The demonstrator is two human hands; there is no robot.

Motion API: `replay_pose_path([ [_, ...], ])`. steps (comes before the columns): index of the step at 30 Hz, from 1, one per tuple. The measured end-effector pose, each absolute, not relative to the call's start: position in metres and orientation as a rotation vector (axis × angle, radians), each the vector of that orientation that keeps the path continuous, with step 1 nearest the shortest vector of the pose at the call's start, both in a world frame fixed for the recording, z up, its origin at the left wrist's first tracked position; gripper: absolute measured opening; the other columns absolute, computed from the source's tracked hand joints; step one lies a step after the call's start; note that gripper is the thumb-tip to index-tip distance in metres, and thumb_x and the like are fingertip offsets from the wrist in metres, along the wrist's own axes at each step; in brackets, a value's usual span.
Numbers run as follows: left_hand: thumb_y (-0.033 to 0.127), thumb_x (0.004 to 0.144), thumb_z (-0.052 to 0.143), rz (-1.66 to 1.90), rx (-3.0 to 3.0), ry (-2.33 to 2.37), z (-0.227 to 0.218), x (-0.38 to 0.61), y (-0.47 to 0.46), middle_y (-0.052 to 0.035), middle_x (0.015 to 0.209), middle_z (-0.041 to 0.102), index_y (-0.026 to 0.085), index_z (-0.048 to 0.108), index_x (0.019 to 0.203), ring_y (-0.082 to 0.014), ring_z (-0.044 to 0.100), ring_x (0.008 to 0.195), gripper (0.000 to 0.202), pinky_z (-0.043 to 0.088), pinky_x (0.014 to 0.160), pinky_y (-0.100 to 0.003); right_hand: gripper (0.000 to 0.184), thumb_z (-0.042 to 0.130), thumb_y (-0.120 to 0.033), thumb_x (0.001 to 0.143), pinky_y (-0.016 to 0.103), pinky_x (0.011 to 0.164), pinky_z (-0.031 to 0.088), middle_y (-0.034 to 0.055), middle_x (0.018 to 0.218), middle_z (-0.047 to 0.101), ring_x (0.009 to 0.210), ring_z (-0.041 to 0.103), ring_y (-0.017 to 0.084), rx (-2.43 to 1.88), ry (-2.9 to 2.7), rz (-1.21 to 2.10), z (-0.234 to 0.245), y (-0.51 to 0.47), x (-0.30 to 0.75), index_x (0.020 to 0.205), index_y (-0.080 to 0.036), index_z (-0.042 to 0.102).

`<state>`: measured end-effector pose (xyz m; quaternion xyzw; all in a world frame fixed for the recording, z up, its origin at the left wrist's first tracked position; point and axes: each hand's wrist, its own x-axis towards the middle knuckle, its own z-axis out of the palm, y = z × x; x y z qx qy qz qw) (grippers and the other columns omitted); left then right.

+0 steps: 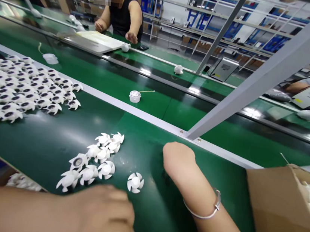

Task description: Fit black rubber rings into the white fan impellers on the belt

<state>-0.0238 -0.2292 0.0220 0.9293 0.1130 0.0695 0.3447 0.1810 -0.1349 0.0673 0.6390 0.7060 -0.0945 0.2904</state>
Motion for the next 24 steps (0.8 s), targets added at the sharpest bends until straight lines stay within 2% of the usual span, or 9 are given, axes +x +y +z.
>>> replay_pose_path([
  [3, 0.035, 0.077, 0.076, 0.163, 2.798, 0.545, 0.033, -0.042, -0.199, -0.0126, 0.132, 0.053, 0.023, 0.056, 0.122, -0.0331, 0.054, 0.111, 0.051, 0.046, 0.085, -0.044, 0.016, 0.061, -0.004, 0.073, 0.029, 0.059, 0.04, 0.0154, 0.083, 0.068, 0.082, 0.068, 0.028, 1.717, 1.901, -0.253, 0.066, -0.135, 0.18, 0.083, -0.01, 0.072],
  [5, 0.036, 0.077, 0.078, 0.089, 2.888, 0.452, 0.032, -0.038, -0.181, -0.0103, 0.131, 0.054, 0.026, 0.055, 0.126, -0.0295, 0.055, 0.108, 0.055, 0.046, 0.082, -0.04, 0.013, 0.062, -0.005, 0.072, 0.029, 0.057, 0.038, 0.0137, 0.078, 0.067, 0.077, 0.067, 0.026, 1.721, 1.918, -0.27, 0.066, -0.134, 0.182, 0.079, -0.01, 0.072],
  [7, 0.034, 0.087, 0.068, 0.036, 2.906, 0.342, 0.028, -0.025, -0.166, -0.0049, 0.116, 0.062, 0.028, 0.059, 0.121, -0.023, 0.058, 0.095, 0.036, 0.045, 0.074, -0.035, 0.011, 0.061, -0.005, 0.069, 0.028, 0.053, 0.034, 0.0102, 0.069, 0.064, 0.067, 0.063, 0.022, 1.716, 1.94, -0.31, 0.067, -0.132, 0.186, 0.072, -0.012, 0.069],
  [9, 0.029, 0.093, 0.058, -0.009, 2.93, 0.32, 0.027, -0.011, -0.153, -0.0025, 0.1, 0.066, 0.025, 0.065, 0.105, -0.0207, 0.058, 0.087, 0.014, 0.044, 0.069, -0.035, 0.01, 0.06, -0.006, 0.065, 0.028, 0.05, 0.029, 0.0055, 0.061, 0.058, 0.057, 0.056, 0.017, 1.704, 1.966, -0.374, 0.067, -0.13, 0.193, 0.064, -0.013, 0.065],
  [12, 0.028, 0.088, 0.061, -0.139, 2.984, 0.36, 0.033, 0.006, -0.143, -0.0029, 0.093, 0.065, 0.02, 0.063, 0.09, -0.0215, 0.058, 0.082, 0.008, 0.043, 0.063, -0.036, 0.01, 0.057, -0.008, 0.063, 0.027, 0.047, 0.026, -0.0004, 0.055, 0.049, 0.051, 0.043, 0.011, 1.675, 2.011, -0.505, 0.067, -0.126, 0.207, 0.058, -0.016, 0.059],
  [15, 0.024, 0.083, 0.062, -0.089, 3.043, 0.321, 0.039, 0.017, -0.146, -0.0048, 0.103, 0.063, 0.021, 0.06, 0.104, -0.0212, 0.056, 0.079, 0.022, 0.039, 0.054, -0.034, 0.009, 0.055, -0.012, 0.065, 0.025, 0.047, 0.026, -0.0031, 0.054, 0.046, 0.052, 0.036, 0.01, 1.669, 2.039, -0.652, 0.066, -0.121, 0.222, 0.058, -0.018, 0.056],
  [19, 0.017, 0.089, 0.051, 0.254, 3.102, 0.073, 0.038, 0.039, -0.162, -0.0079, 0.128, 0.054, 0.024, 0.061, 0.108, -0.0212, 0.054, 0.085, 0.022, 0.038, 0.052, -0.032, 0.008, 0.053, -0.014, 0.066, 0.024, 0.048, 0.027, -0.0036, 0.056, 0.048, 0.054, 0.035, 0.01, 1.721, 2.083, -0.779, 0.066, -0.114, 0.237, 0.06, -0.018, 0.055],
  [22, 0.026, 0.091, 0.055, 0.373, 3.08, 0.126, 0.04, 0.069, -0.168, -0.0111, 0.132, 0.051, 0.021, 0.061, 0.115, -0.0259, 0.054, 0.095, 0.025, 0.044, 0.058, -0.035, 0.008, 0.053, -0.014, 0.069, 0.023, 0.049, 0.03, -0.0028, 0.059, 0.054, 0.055, 0.041, 0.01, 1.807, 2.1, -0.76, 0.069, -0.11, 0.243, 0.063, -0.019, 0.057],
  [24, 0.038, 0.087, 0.065, 0.251, 3.028, 0.242, 0.043, 0.09, -0.163, -0.0123, 0.125, 0.055, 0.018, 0.059, 0.12, -0.0294, 0.056, 0.098, 0.039, 0.048, 0.063, -0.038, 0.009, 0.053, -0.015, 0.071, 0.024, 0.049, 0.031, -0.0017, 0.061, 0.058, 0.055, 0.046, 0.011, 1.868, 2.08, -0.743, 0.072, -0.108, 0.248, 0.065, -0.019, 0.058],
])
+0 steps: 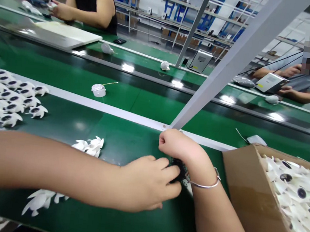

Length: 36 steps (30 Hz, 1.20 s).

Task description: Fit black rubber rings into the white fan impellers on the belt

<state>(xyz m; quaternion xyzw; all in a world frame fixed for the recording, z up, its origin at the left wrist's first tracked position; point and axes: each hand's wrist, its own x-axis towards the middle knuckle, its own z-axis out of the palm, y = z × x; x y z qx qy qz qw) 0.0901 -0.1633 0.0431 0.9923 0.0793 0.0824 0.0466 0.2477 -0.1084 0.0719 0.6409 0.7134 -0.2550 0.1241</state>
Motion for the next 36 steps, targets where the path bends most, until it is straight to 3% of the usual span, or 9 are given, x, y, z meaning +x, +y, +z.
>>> replay_pose_path([
  [3, 0.042, 0.082, 0.072, -0.062, 2.916, 0.243, 0.045, 0.115, -0.149, -0.0112, 0.114, 0.06, 0.018, 0.058, 0.124, -0.0286, 0.06, 0.095, 0.05, 0.051, 0.069, -0.039, 0.011, 0.054, -0.015, 0.073, 0.024, 0.05, 0.032, 0.0001, 0.064, 0.062, 0.057, 0.049, 0.012, 1.941, 2.061, -0.663, 0.075, -0.107, 0.256, 0.065, -0.019, 0.059],
  [8, 0.022, 0.083, 0.061, -0.214, 2.854, 0.118, 0.041, 0.131, -0.129, -0.0095, 0.104, 0.064, 0.019, 0.064, 0.113, -0.0273, 0.064, 0.093, 0.03, 0.051, 0.072, -0.037, 0.01, 0.056, -0.019, 0.077, 0.026, 0.051, 0.033, 0.0015, 0.066, 0.064, 0.058, 0.052, 0.014, 2.038, 2.06, -0.541, 0.081, -0.104, 0.27, 0.067, -0.019, 0.061],
  [14, 0.035, 0.094, 0.051, -0.206, 2.619, 0.195, 0.047, 0.129, -0.102, -0.0103, 0.12, 0.064, 0.02, 0.056, 0.131, -0.0274, 0.062, 0.105, 0.04, 0.052, 0.084, -0.039, 0.012, 0.062, -0.029, 0.079, 0.026, 0.059, 0.038, 0.0037, 0.083, 0.07, 0.071, 0.061, 0.017, 2.089, 2.056, -0.556, 0.08, -0.102, 0.284, 0.085, -0.021, 0.069],
  [18, 0.03, 0.096, 0.05, -0.186, 2.331, 0.079, 0.043, 0.128, -0.078, -0.0049, 0.122, 0.066, 0.019, 0.061, 0.121, -0.02, 0.059, 0.112, 0.029, 0.045, 0.098, -0.033, 0.016, 0.062, -0.03, 0.078, 0.026, 0.059, 0.039, 0.0047, 0.086, 0.07, 0.073, 0.062, 0.018, 2.103, 2.031, -0.589, 0.079, -0.1, 0.289, 0.087, -0.02, 0.07],
  [23, 0.037, 0.095, 0.053, -0.267, 1.886, 0.194, 0.047, 0.115, -0.049, -0.0034, 0.1, 0.062, 0.018, 0.056, 0.114, -0.0132, 0.06, 0.085, 0.027, 0.051, 0.076, -0.026, 0.015, 0.062, -0.029, 0.077, 0.025, 0.058, 0.037, 0.0048, 0.082, 0.069, 0.07, 0.059, 0.017, 2.09, 2.042, -0.659, 0.081, -0.101, 0.295, 0.084, -0.019, 0.071],
  [29, 0.049, 0.094, 0.054, -0.341, 1.701, 0.483, 0.071, 0.057, -0.01, -0.0017, 0.11, 0.054, 0.025, 0.051, 0.117, -0.0131, 0.058, 0.092, 0.034, 0.05, 0.077, -0.024, 0.011, 0.054, -0.017, 0.072, 0.024, 0.053, 0.034, 0.0005, 0.063, 0.062, 0.056, 0.051, 0.012, 1.725, 2.027, -1.075, 0.083, -0.111, 0.273, 0.065, -0.019, 0.063],
  [34, 0.047, 0.092, 0.056, -0.323, 1.825, 0.54, 0.068, 0.017, -0.01, -0.0022, 0.103, 0.057, 0.022, 0.048, 0.115, -0.0141, 0.057, 0.089, 0.034, 0.046, 0.072, -0.023, 0.015, 0.053, -0.012, 0.067, 0.026, 0.045, 0.025, -0.0023, 0.051, 0.046, 0.046, 0.034, 0.009, 1.681, 2.023, -0.944, 0.068, -0.118, 0.244, 0.054, -0.019, 0.05],
  [36, 0.046, 0.093, 0.053, -0.247, 1.833, 0.615, 0.063, 0.012, -0.016, -0.0021, 0.1, 0.059, 0.022, 0.045, 0.118, -0.0147, 0.058, 0.087, 0.036, 0.046, 0.071, -0.024, 0.016, 0.053, -0.011, 0.068, 0.027, 0.045, 0.024, -0.0018, 0.052, 0.046, 0.045, 0.033, 0.01, 1.715, 1.992, -0.874, 0.066, -0.121, 0.234, 0.054, -0.019, 0.048],
])
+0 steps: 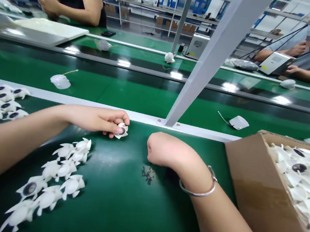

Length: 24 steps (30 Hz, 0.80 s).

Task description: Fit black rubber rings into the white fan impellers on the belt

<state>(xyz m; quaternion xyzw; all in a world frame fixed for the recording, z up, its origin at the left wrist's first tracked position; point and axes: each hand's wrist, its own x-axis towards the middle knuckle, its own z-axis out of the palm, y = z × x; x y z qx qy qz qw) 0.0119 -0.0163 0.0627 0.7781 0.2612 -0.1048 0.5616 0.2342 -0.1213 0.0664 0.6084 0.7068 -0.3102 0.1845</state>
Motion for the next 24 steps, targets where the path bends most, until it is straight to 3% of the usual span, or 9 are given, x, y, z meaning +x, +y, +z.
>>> replay_pose_path([
  [2, 0.046, 0.094, 0.051, -0.168, 1.838, 0.669, 0.057, 0.011, -0.023, -0.0014, 0.094, 0.062, 0.022, 0.045, 0.119, -0.0152, 0.059, 0.084, 0.035, 0.045, 0.069, -0.024, 0.018, 0.053, -0.009, 0.07, 0.027, 0.046, 0.026, 0.0003, 0.054, 0.049, 0.047, 0.038, 0.011, 1.759, 1.939, -0.75, 0.069, -0.124, 0.224, 0.055, -0.018, 0.05],
  [7, 0.039, 0.091, 0.056, -0.032, 2.144, 0.6, 0.041, 0.009, -0.026, 0.0005, 0.084, 0.065, 0.021, 0.064, 0.097, -0.0125, 0.054, 0.071, 0.021, 0.036, 0.061, -0.023, 0.017, 0.056, -0.006, 0.073, 0.027, 0.049, 0.025, 0.0047, 0.063, 0.056, 0.057, 0.05, 0.014, 1.772, 1.84, -0.444, 0.07, -0.129, 0.202, 0.06, -0.017, 0.058],
  [12, 0.03, 0.087, 0.064, 0.14, 2.157, 0.476, 0.025, 0.005, -0.019, -0.0046, 0.115, 0.063, 0.022, 0.063, 0.122, -0.0152, 0.059, 0.093, 0.036, 0.043, 0.078, -0.024, 0.015, 0.057, -0.009, 0.078, 0.027, 0.05, 0.025, 0.0089, 0.073, 0.063, 0.064, 0.061, 0.02, 1.781, 1.773, -0.316, 0.059, -0.134, 0.194, 0.069, -0.017, 0.067],
  [15, 0.027, 0.085, 0.067, 0.172, 2.21, 0.445, 0.021, 0.004, -0.014, -0.0076, 0.123, 0.058, 0.02, 0.063, 0.123, -0.017, 0.058, 0.102, 0.04, 0.044, 0.086, -0.025, 0.017, 0.055, -0.008, 0.078, 0.028, 0.049, 0.025, 0.0101, 0.074, 0.064, 0.068, 0.065, 0.023, 1.792, 1.707, -0.293, 0.056, -0.135, 0.19, 0.07, -0.017, 0.068],
  [19, 0.031, 0.082, 0.072, 0.201, 2.21, 0.382, 0.018, 0.003, -0.009, -0.0065, 0.119, 0.061, 0.019, 0.064, 0.123, -0.0168, 0.058, 0.101, 0.043, 0.045, 0.086, -0.025, 0.017, 0.052, -0.009, 0.078, 0.029, 0.051, 0.024, 0.0094, 0.075, 0.065, 0.068, 0.063, 0.022, 1.75, 1.766, -0.265, 0.055, -0.136, 0.193, 0.069, -0.018, 0.064],
  [24, 0.031, 0.074, 0.081, 0.178, 2.183, 0.328, 0.013, 0.003, -0.008, -0.0026, 0.108, 0.067, 0.022, 0.068, 0.114, -0.0184, 0.06, 0.102, 0.043, 0.045, 0.087, -0.026, 0.015, 0.052, -0.012, 0.077, 0.028, 0.052, 0.023, 0.0033, 0.067, 0.06, 0.057, 0.05, 0.015, 1.763, 1.985, -0.321, 0.053, -0.129, 0.208, 0.064, -0.019, 0.053],
])
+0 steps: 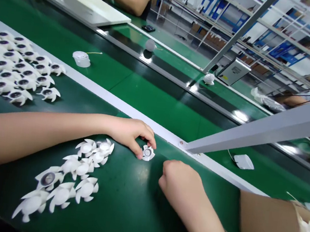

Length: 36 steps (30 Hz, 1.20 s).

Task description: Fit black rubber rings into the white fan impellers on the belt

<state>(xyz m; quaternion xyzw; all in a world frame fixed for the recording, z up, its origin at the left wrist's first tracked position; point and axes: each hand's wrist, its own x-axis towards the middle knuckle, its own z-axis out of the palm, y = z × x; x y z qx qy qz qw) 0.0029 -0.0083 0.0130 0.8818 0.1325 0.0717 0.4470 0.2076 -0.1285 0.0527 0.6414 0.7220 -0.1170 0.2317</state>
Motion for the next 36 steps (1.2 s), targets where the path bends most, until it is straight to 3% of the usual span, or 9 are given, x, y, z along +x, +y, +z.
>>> replay_pose_path([
  [5, 0.032, 0.073, 0.082, 0.16, 2.175, 0.294, 0.01, 0.006, -0.007, 0.0006, 0.103, 0.07, 0.023, 0.07, 0.11, -0.0172, 0.062, 0.098, 0.04, 0.043, 0.082, -0.025, 0.01, 0.052, -0.019, 0.081, 0.025, 0.057, 0.033, -0.001, 0.065, 0.057, 0.059, 0.05, 0.013, 1.854, 2.412, -0.583, 0.047, -0.114, 0.207, 0.071, -0.021, 0.054],
  [9, 0.032, 0.07, 0.083, 0.148, 2.219, 0.296, 0.007, 0.009, -0.005, 0.003, 0.095, 0.071, 0.022, 0.073, 0.095, -0.0158, 0.061, 0.088, 0.029, 0.04, 0.073, -0.025, 0.013, 0.051, -0.023, 0.086, 0.024, 0.06, 0.037, 0.0005, 0.071, 0.058, 0.063, 0.052, 0.013, 1.814, 2.642, -0.661, 0.036, -0.111, 0.196, 0.076, -0.02, 0.058],
  [19, 0.028, 0.067, 0.083, 0.14, 2.201, 0.345, 0.01, 0.009, -0.005, 0.0047, 0.091, 0.072, 0.025, 0.077, 0.096, -0.0151, 0.061, 0.085, 0.03, 0.041, 0.069, -0.027, 0.018, 0.052, -0.024, 0.092, 0.027, 0.054, 0.029, 0.002, 0.07, 0.057, 0.058, 0.053, 0.015, 1.545, 2.735, 0.076, 0.032, -0.122, 0.186, 0.076, -0.018, 0.059],
  [30, 0.032, 0.062, 0.086, 0.119, 2.123, 0.395, 0.004, 0.011, -0.003, 0.004, 0.1, 0.073, 0.026, 0.075, 0.107, -0.0154, 0.061, 0.091, 0.047, 0.043, 0.075, -0.025, 0.024, 0.046, -0.006, 0.088, 0.031, 0.053, 0.029, 0.0023, 0.062, 0.054, 0.052, 0.048, 0.016, 1.281, 2.784, 0.643, 0.03, -0.143, 0.168, 0.073, -0.017, 0.061],
  [33, 0.034, 0.063, 0.086, 0.104, 2.097, 0.405, 0.006, 0.01, -0.003, 0.003, 0.1, 0.072, 0.023, 0.074, 0.11, -0.0153, 0.062, 0.092, 0.049, 0.043, 0.077, -0.025, 0.028, 0.043, -0.002, 0.084, 0.032, 0.052, 0.032, 0.0035, 0.063, 0.057, 0.053, 0.052, 0.017, 1.282, 2.764, 0.604, 0.032, -0.149, 0.164, 0.078, -0.016, 0.067],
  [36, 0.033, 0.064, 0.087, 0.087, 2.07, 0.429, 0.01, 0.009, -0.005, 0.0031, 0.102, 0.072, 0.024, 0.073, 0.11, -0.0159, 0.062, 0.096, 0.049, 0.043, 0.079, -0.024, 0.03, 0.042, -0.015, 0.091, 0.03, 0.053, 0.041, 0.0052, 0.072, 0.066, 0.057, 0.06, 0.018, 1.389, 2.804, 0.208, 0.046, -0.148, 0.199, 0.084, -0.019, 0.071],
])
